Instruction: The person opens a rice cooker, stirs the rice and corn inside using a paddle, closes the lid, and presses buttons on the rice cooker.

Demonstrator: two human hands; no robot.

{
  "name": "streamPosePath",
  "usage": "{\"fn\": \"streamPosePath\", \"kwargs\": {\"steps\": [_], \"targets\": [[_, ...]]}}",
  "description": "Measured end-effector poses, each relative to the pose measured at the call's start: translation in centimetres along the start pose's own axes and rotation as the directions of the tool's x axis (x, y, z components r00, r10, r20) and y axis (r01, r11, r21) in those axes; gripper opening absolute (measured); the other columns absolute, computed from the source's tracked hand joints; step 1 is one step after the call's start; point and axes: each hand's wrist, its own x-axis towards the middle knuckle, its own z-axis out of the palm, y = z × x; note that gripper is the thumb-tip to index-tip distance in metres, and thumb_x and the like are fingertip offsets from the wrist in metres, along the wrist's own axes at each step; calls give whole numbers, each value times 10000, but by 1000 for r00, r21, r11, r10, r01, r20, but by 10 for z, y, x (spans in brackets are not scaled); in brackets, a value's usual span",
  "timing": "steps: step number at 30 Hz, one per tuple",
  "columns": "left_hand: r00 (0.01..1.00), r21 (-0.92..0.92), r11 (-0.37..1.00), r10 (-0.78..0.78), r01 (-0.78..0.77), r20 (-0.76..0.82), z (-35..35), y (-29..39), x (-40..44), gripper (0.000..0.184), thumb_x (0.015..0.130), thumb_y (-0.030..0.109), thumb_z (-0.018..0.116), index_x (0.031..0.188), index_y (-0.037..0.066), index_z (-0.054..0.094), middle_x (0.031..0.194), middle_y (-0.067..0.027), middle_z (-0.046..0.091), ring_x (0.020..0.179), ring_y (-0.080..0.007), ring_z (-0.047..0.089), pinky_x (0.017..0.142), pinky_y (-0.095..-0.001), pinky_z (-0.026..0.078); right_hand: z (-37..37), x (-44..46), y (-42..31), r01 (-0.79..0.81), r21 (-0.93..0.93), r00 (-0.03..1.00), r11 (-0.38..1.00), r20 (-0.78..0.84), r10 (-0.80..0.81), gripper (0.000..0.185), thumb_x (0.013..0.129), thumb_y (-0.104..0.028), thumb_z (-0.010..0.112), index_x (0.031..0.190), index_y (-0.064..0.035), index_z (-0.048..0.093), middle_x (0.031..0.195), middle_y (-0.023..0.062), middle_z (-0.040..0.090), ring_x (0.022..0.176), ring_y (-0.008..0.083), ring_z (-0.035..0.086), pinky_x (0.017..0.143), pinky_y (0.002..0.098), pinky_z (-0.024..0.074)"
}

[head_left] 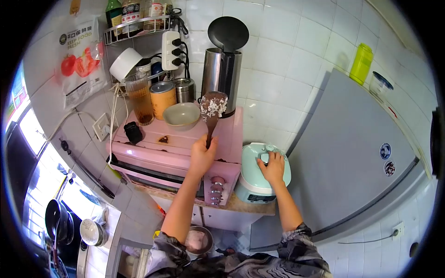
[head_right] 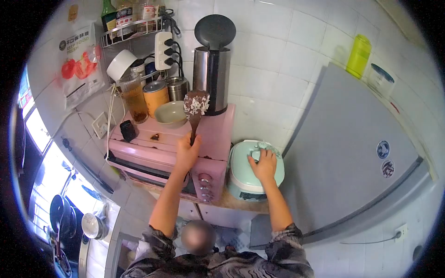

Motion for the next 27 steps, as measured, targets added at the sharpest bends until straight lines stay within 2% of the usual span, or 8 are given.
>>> {"fn": "streamPosePath", "kwargs": {"steps": [14,27], "targets": [[1000,-61,998,8,-8,3,2,-5,0,180,871,145,552,769,-1,526,541,-64,463,508,-118,411,482,-307,376,-5,-3,-3,-8,57,999,998,-41,10,574,722,-413,664,1113,-9,547,1075,170,518,969,343,474,840,440,383],[1000,-22,1000,8,-8,-7,2,-5,1,196,868,153,560,757,-3,519,533,-63,451,504,-117,402,472,-307,369,-4,-4,-1,-6,57,999,998,-50,9,566,721,-418,664,1092,-6,554,1068,170,521,952,344,475,823,437,384]]}}
